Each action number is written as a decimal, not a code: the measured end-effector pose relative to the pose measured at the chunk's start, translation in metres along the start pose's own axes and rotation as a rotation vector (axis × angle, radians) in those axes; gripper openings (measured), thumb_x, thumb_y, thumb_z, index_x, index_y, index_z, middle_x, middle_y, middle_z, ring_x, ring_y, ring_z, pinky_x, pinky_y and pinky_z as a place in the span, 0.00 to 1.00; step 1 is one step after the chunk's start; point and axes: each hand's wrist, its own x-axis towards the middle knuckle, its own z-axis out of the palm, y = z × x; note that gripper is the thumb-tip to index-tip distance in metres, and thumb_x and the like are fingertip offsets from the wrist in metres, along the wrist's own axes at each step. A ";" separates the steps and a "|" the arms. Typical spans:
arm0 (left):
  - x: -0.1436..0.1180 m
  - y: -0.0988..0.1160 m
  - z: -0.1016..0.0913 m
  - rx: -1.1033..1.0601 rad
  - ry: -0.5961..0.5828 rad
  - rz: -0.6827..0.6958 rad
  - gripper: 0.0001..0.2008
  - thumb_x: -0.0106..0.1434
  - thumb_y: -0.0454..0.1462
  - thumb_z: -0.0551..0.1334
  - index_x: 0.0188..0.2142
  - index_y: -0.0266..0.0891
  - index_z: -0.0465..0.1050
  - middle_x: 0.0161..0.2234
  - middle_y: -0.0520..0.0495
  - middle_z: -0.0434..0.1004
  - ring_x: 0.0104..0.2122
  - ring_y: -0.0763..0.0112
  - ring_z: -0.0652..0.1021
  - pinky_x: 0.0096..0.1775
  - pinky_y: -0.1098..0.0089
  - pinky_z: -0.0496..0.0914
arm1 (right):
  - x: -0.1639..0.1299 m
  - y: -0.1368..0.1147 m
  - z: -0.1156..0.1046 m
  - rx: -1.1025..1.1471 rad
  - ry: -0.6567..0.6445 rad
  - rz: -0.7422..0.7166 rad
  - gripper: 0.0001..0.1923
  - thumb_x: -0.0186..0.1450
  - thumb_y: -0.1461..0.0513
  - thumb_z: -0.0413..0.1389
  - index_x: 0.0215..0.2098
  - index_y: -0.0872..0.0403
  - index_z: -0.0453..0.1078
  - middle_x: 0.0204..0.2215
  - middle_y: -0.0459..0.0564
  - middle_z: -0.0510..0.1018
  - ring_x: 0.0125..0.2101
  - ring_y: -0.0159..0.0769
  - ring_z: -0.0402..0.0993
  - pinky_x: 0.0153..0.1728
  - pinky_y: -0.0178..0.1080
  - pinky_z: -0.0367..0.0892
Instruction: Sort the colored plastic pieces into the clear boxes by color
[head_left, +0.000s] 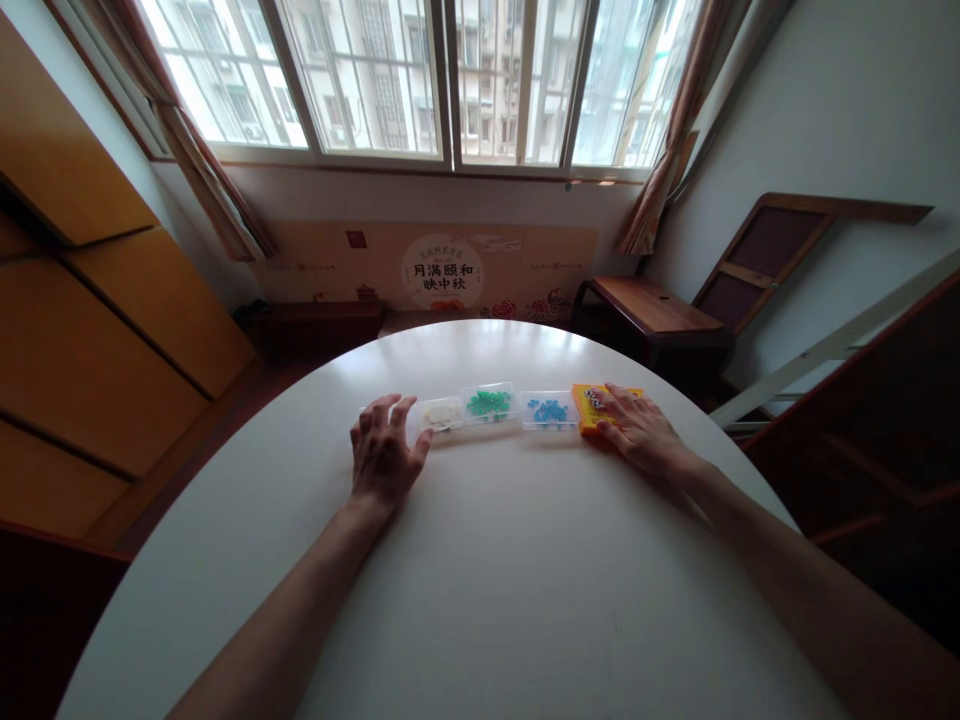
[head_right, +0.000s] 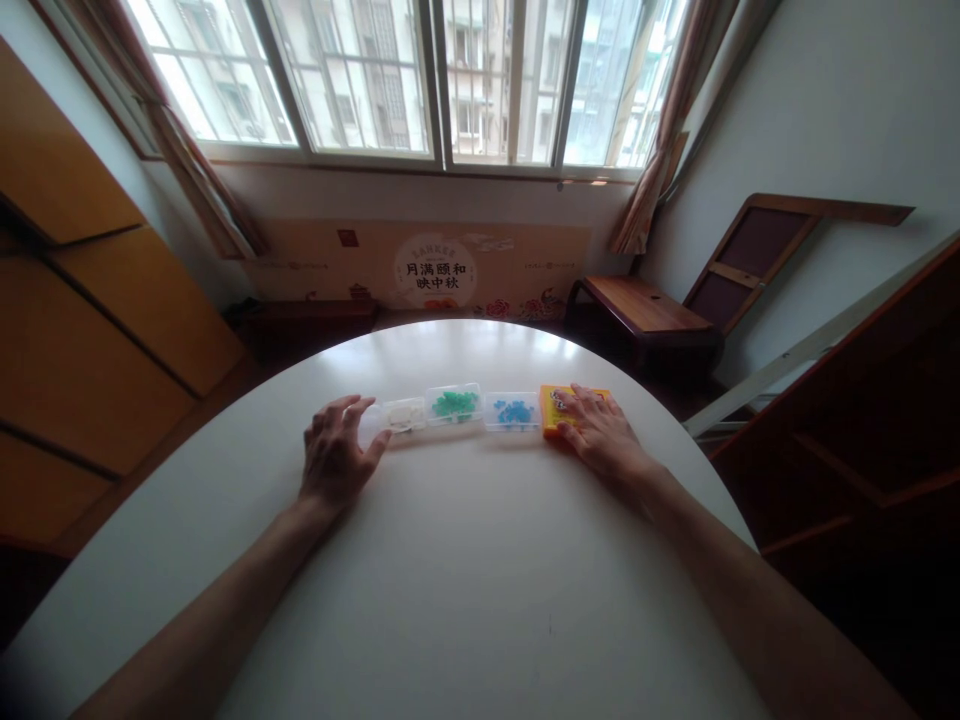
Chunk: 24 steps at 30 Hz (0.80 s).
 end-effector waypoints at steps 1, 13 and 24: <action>0.000 0.000 -0.001 -0.004 0.000 -0.003 0.20 0.62 0.42 0.57 0.53 0.41 0.63 0.53 0.37 0.66 0.53 0.49 0.66 0.50 0.53 0.63 | -0.002 -0.002 -0.001 -0.005 0.030 -0.001 0.27 0.69 0.52 0.41 0.64 0.49 0.54 0.64 0.53 0.57 0.61 0.48 0.56 0.59 0.55 0.53; -0.002 0.000 -0.005 -0.033 0.076 -0.060 0.21 0.62 0.41 0.57 0.54 0.40 0.62 0.55 0.37 0.63 0.56 0.49 0.64 0.53 0.53 0.60 | -0.015 -0.013 -0.013 0.165 0.311 -0.005 0.21 0.66 0.57 0.48 0.56 0.53 0.62 0.54 0.56 0.67 0.53 0.48 0.64 0.53 0.49 0.59; 0.002 -0.002 -0.002 0.003 0.043 -0.276 0.23 0.59 0.45 0.60 0.53 0.40 0.65 0.57 0.38 0.61 0.60 0.49 0.58 0.58 0.51 0.54 | -0.016 -0.010 -0.011 0.152 0.361 0.021 0.20 0.65 0.57 0.50 0.54 0.53 0.62 0.53 0.57 0.67 0.50 0.49 0.65 0.49 0.50 0.61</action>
